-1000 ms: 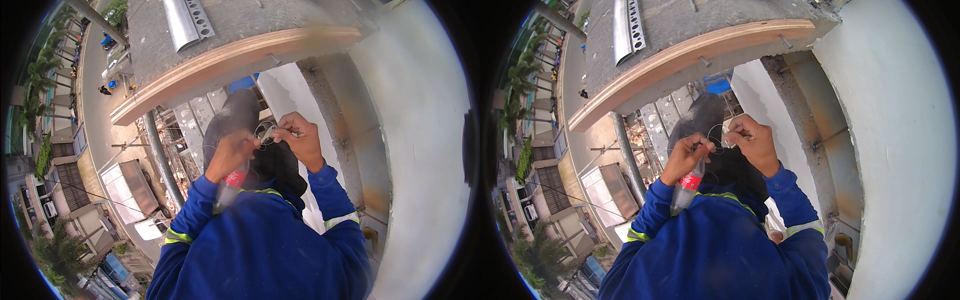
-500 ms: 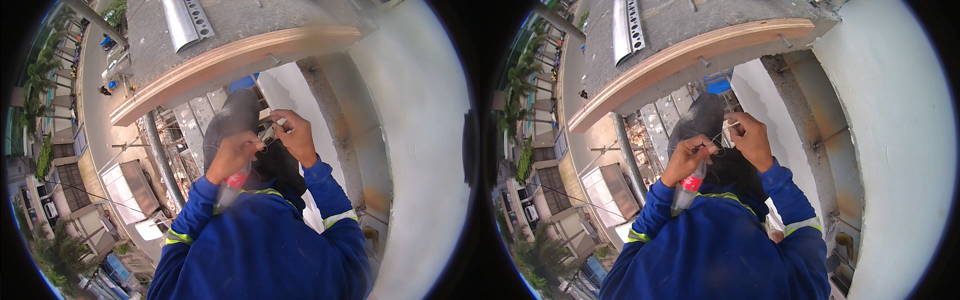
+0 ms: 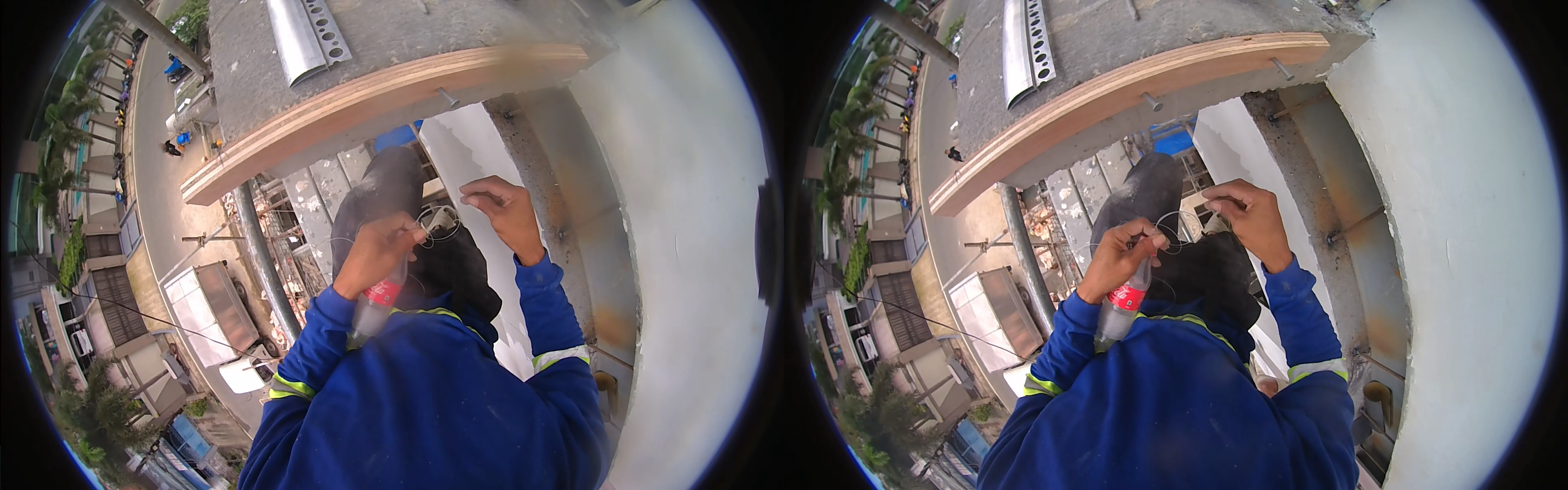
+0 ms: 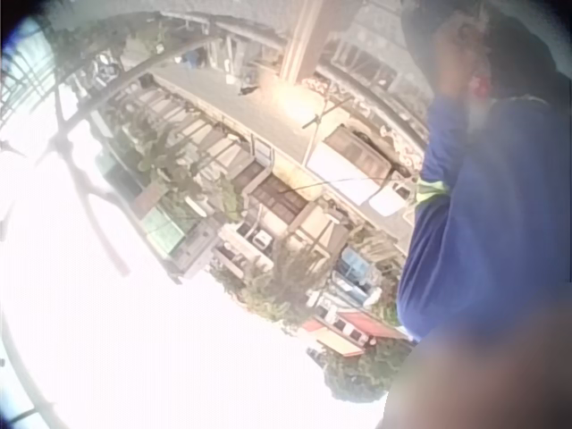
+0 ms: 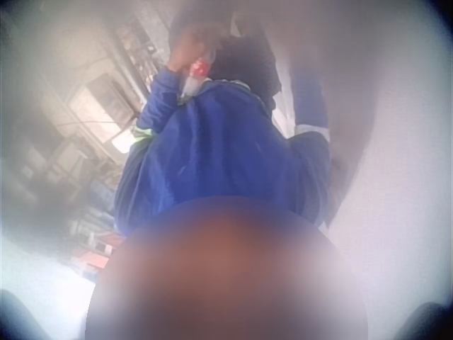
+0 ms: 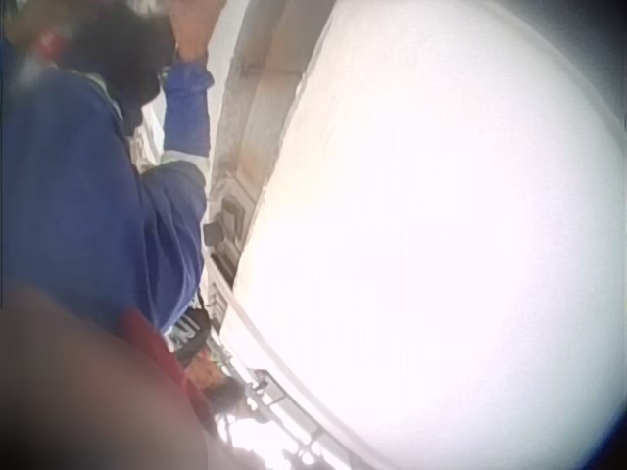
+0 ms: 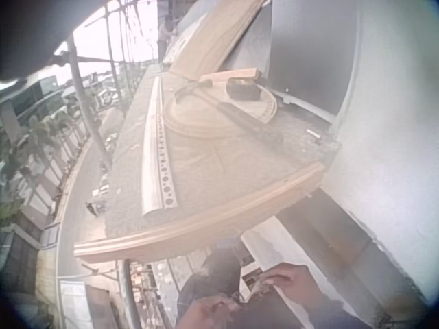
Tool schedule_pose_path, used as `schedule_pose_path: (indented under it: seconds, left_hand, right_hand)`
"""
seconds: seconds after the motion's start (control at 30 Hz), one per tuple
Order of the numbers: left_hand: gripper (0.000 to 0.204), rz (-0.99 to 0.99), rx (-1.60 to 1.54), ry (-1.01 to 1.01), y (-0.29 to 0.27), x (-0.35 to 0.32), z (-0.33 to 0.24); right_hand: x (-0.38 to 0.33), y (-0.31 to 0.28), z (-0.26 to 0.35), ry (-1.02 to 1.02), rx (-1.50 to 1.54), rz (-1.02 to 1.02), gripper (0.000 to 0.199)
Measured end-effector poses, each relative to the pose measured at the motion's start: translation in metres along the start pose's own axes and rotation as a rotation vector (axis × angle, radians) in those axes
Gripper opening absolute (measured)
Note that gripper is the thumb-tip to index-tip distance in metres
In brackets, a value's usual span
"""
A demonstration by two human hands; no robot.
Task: The person ties a string around a plastic bottle while standing on scaffolding. They manipulate the string with both hands, secure it around the bottle, and then place the bottle on a nearby ledge.
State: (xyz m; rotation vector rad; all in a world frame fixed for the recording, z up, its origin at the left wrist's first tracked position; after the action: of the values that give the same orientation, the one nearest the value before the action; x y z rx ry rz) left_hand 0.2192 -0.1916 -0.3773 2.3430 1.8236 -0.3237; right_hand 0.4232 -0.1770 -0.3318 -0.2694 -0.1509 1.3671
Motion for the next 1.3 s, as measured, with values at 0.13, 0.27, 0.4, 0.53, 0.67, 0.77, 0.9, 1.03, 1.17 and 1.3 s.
schedule_pose_path:
  seconds: [0.13,0.27,0.4,0.53,0.67,0.77,0.9,1.03,1.17,1.3]
  left_hand:
    - [0.016,-0.028,0.059,0.046,-0.003,0.001,-0.001]
    - [0.016,-0.017,0.086,0.054,-0.001,0.002,-0.002]
    - [0.016,-0.037,0.03,0.012,-0.002,0.001,0.001]
    - [0.015,-0.046,0.048,0.017,-0.004,0.002,0.002]
    - [0.015,-0.044,0.028,0.011,-0.003,0.001,0.002]
    - [0.015,-0.042,0.024,0.007,-0.003,0.001,0.001]
    - [0.014,-0.033,0.008,-0.011,-0.002,0.001,0.001]
    - [0.014,-0.035,0.033,0.013,-0.002,0.0,-0.001]
    - [0.014,-0.03,0.039,0.019,-0.002,0.0,-0.002]
    - [0.014,-0.03,0.051,-0.006,-0.002,0.0,0.001]
  right_hand:
    - [-0.003,-0.009,0.022,-0.122,-0.017,-0.062,0.023]
    - [-0.004,0.007,0.013,0.104,0.197,0.089,0.025]
    - [-0.016,0.022,-0.013,0.381,0.15,0.368,0.019]
    - [-0.009,0.015,-0.016,0.314,0.123,0.295,0.015]
    - [-0.004,0.007,-0.011,0.306,0.03,0.224,0.016]
    - [-0.01,0.012,-0.007,0.436,0.296,0.236,0.016]
    - [-0.016,0.027,-0.012,0.444,0.314,0.345,0.017]
    - [-0.009,0.03,-0.016,0.271,0.249,0.284,0.013]
    - [-0.007,0.019,-0.019,0.28,0.288,0.16,0.011]
    - [-0.006,0.01,-0.006,0.266,0.411,0.094,0.011]
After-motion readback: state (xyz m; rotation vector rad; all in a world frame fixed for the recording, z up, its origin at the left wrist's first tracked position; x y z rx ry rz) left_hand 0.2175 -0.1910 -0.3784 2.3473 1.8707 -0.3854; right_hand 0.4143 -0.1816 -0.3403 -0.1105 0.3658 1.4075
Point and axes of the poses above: each hand's wrist, its own x-axis towards the middle knuckle, its own y-axis out of the palm, z = x × y, the point moved 8 cm from there along x, towards the middle knuckle, and after that the axes turned 14 degrees about -z, right-handed, at the moved point
